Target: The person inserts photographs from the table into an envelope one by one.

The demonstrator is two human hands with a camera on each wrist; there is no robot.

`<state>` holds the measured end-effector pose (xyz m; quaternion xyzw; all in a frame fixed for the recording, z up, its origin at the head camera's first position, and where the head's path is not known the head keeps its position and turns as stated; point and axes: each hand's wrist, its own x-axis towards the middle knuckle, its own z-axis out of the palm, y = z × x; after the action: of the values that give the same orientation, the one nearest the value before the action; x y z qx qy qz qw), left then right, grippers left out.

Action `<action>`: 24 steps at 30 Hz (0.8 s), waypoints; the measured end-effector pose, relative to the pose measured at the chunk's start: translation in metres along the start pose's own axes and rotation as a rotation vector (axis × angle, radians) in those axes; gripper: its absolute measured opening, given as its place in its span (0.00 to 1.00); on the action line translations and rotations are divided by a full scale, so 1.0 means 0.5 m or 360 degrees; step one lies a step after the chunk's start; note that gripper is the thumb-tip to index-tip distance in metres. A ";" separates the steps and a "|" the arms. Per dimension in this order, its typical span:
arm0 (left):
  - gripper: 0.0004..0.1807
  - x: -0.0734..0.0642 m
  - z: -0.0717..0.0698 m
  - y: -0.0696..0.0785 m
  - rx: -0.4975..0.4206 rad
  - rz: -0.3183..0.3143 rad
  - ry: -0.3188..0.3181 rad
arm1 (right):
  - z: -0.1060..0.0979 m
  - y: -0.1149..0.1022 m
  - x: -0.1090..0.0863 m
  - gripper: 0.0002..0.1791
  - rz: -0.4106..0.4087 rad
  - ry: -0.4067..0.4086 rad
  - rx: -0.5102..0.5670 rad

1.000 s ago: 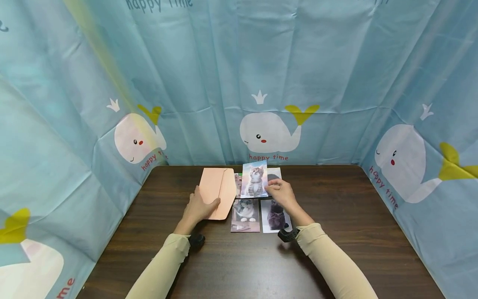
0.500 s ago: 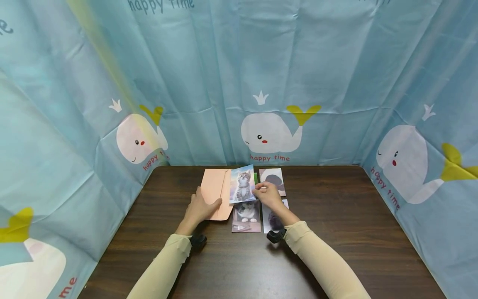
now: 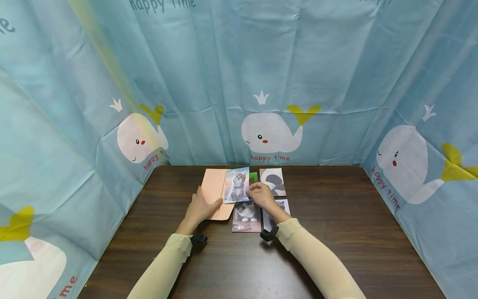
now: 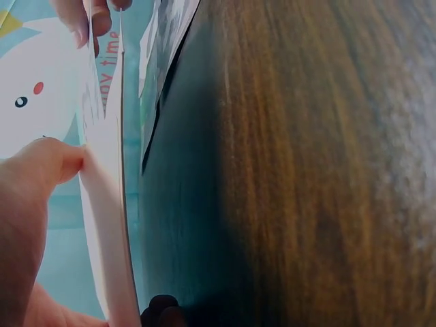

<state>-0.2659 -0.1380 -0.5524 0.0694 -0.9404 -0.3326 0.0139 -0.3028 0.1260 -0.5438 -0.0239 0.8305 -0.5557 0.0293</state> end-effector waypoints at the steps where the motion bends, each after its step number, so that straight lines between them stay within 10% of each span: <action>1: 0.68 0.000 0.000 0.000 -0.0001 0.0002 0.0001 | 0.003 -0.001 0.001 0.11 -0.0006 -0.0006 0.0005; 24: 0.68 -0.003 -0.003 0.007 -0.0021 -0.0001 0.0004 | 0.064 -0.024 0.022 0.06 -0.0044 -0.0062 0.0016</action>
<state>-0.2647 -0.1360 -0.5491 0.0702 -0.9381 -0.3388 0.0155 -0.3115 0.0910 -0.5450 -0.0459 0.8266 -0.5597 0.0379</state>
